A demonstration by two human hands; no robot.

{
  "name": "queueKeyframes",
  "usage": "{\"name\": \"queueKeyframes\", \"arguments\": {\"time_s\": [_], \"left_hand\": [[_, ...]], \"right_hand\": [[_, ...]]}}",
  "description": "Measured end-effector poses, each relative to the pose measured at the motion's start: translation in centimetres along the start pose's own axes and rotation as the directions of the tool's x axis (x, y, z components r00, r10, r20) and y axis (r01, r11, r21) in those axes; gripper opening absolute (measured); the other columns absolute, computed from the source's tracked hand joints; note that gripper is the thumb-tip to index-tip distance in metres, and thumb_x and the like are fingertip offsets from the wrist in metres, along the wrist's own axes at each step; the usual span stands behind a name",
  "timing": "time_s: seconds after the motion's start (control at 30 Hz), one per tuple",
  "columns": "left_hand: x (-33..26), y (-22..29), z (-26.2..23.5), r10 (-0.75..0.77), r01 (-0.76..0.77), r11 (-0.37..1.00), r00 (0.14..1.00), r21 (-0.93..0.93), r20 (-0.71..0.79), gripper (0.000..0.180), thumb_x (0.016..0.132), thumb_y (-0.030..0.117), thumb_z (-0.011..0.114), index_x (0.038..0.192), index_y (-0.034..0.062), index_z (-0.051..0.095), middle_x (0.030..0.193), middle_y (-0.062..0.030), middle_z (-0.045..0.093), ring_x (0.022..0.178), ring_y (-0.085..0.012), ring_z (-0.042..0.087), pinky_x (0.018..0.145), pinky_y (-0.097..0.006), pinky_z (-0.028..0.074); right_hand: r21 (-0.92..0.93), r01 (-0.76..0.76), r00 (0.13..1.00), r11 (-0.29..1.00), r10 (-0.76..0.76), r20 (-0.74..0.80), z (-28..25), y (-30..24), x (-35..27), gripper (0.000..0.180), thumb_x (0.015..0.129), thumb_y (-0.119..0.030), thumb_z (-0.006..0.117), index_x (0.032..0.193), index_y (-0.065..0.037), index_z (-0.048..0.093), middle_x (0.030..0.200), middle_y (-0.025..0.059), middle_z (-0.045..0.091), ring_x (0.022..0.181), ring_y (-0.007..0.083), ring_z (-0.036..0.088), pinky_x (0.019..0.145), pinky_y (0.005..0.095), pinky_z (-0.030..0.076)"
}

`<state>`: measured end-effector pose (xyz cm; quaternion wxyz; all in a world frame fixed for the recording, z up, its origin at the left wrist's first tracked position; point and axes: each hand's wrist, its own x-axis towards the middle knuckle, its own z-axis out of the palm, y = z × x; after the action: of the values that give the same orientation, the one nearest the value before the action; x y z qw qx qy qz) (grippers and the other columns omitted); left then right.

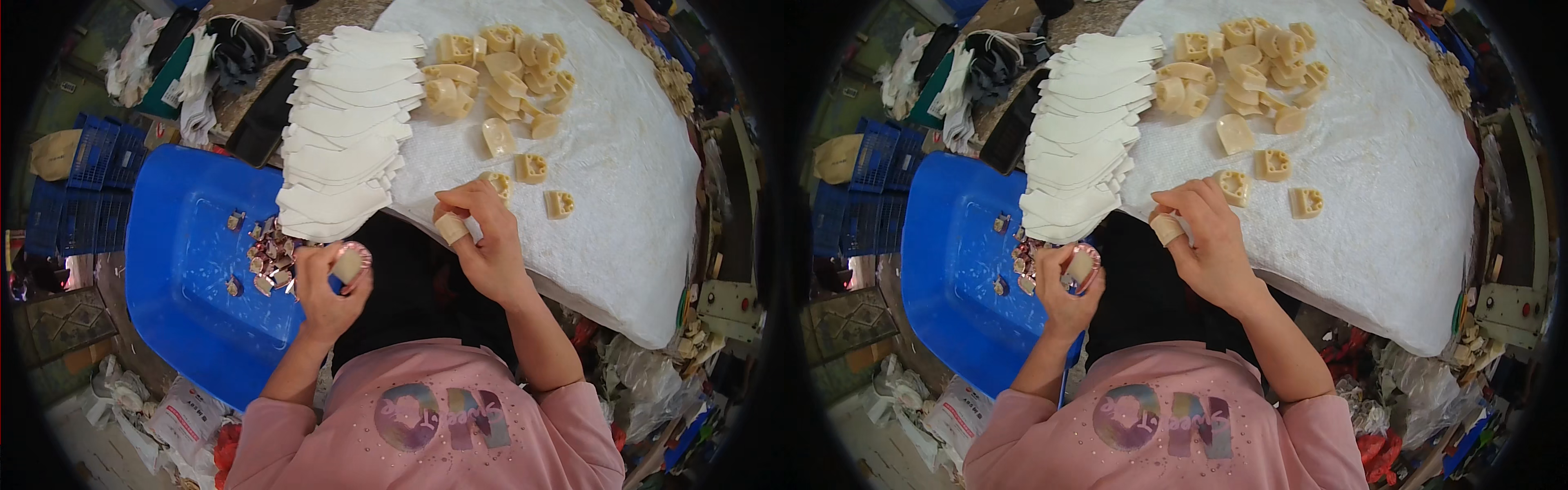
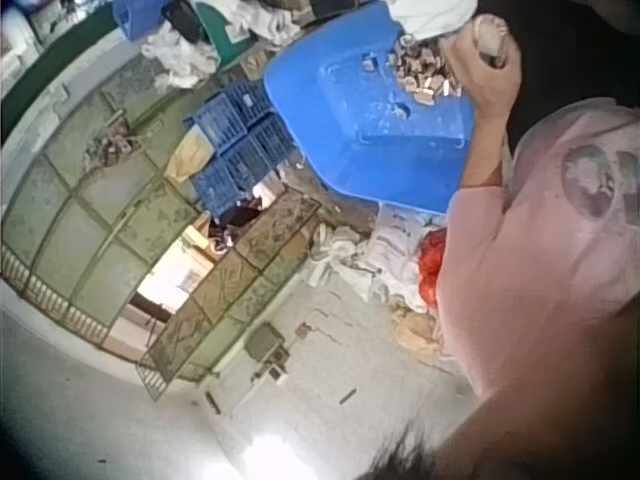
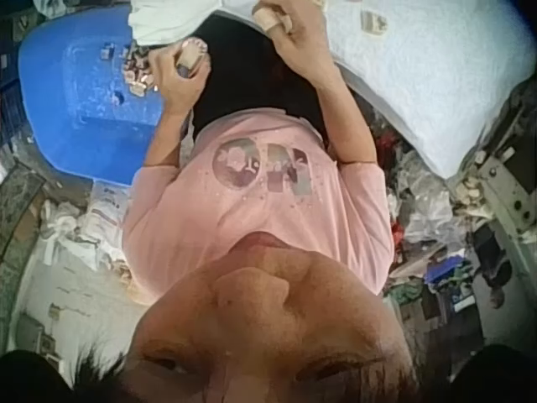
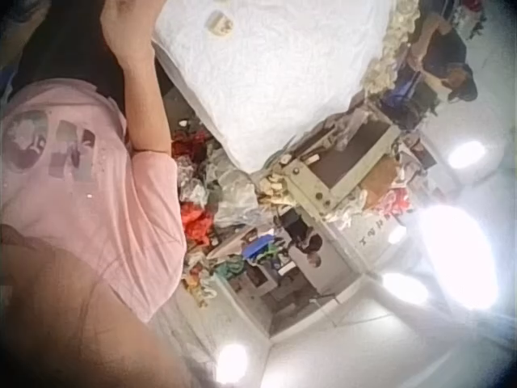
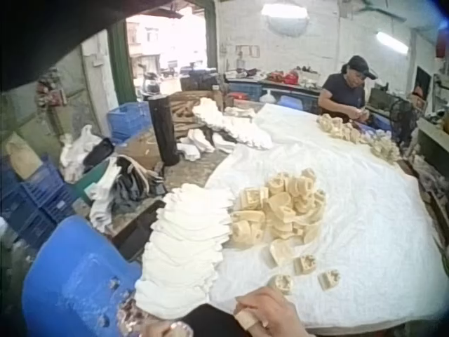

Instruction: The recorder is assembling small plastic components, possibly heel or internal structural parts, and using scissors to trim excess material.

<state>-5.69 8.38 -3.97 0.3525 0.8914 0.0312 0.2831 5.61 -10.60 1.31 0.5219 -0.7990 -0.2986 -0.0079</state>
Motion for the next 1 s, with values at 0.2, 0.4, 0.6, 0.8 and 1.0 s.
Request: {"name": "queueKeyframes", "arguments": {"time_s": [0.2, 0.4, 0.6, 0.8, 1.0], "left_hand": [[-0.8, -3.1, -3.0, -0.124, 0.163, 0.895, 0.985, 0.415, -0.121, 0.051, 0.07, 0.003, 0.067, 0.118, 0.0005, 0.051, 0.109, -0.0156, 0.043, 0.091, -0.0262, 0.051, 0.079, -0.032, 0.044], [2.1, -3.9, -1.9, -0.551, 0.45, 0.719, 0.834, -0.53, -0.04, 0.047, 0.084, 0.005, 0.055, 0.128, 0.0022, 0.04, 0.11, -0.0138, 0.051, 0.096, -0.0182, 0.05, 0.082, -0.031, 0.041], [4.3, -2.8, -1.6, -0.578, 0.495, 0.596, 0.811, -0.632, 0.091, 0.052, 0.085, -0.006, 0.044, 0.134, 0.0067, 0.034, 0.115, -0.0144, 0.053, 0.099, -0.0134, 0.054, 0.083, -0.025, 0.044], [3.8, -3.3, -1.3, -0.537, 0.458, 0.681, 0.843, -0.571, 0.036, 0.054, 0.085, -0.008, 0.047, 0.134, 0.0078, 0.028, 0.109, -0.0135, 0.054, 0.093, -0.0125, 0.055, 0.074, -0.023, 0.046], [4.3, -3.0, -1.3, -0.509, 0.379, 0.63, 0.861, -0.677, 0.008, 0.054, 0.086, -0.008, 0.048, 0.133, 0.0074, 0.026, 0.101, -0.0113, 0.055, 0.087, -0.0111, 0.055, 0.069, -0.02, 0.045]], "right_hand": [[-0.095, 0.135, 0.989, 0.986, -0.129, 0.068, 2.4, -0.8, 2.4, 0.031, 0.071, 0.005, 0.062, 0.1, -0.003, 0.057, 0.092, 0.0112, 0.054, 0.087, 0.0306, 0.048, 0.074, 0.0382, 0.041], [-0.175, 0.263, 0.962, 0.949, -0.243, 0.128, 5.5, -1.4, 4.1, 0.027, 0.07, 0.0, 0.064, 0.097, -0.004, 0.061, 0.093, 0.009, 0.053, 0.089, 0.0279, 0.047, 0.075, 0.0396, 0.037], [-0.364, 0.402, 0.915, 0.84, -0.35, 0.201, 9.9, -2.8, 6.8, 0.032, 0.065, -0.01, 0.068, 0.097, -0.007, 0.065, 0.095, 0.0057, 0.051, 0.094, 0.0235, 0.044, 0.079, 0.0387, 0.03], [-0.378, 0.393, 0.916, 0.838, -0.32, 0.243, 12.1, -3.2, 8.0, 0.035, 0.057, -0.01, 0.069, 0.091, -0.007, 0.064, 0.098, 0.0056, 0.048, 0.097, 0.0244, 0.042, 0.082, 0.0406, 0.028], [-0.103, 0.443, 0.892, 0.89, -0.426, 0.153, 10.3, -1.9, 6.5, 0.029, 0.056, -0.001, 0.065, 0.084, -0.008, 0.057, 0.098, 0.0079, 0.05, 0.096, 0.027, 0.044, 0.087, 0.0412, 0.028]]}}
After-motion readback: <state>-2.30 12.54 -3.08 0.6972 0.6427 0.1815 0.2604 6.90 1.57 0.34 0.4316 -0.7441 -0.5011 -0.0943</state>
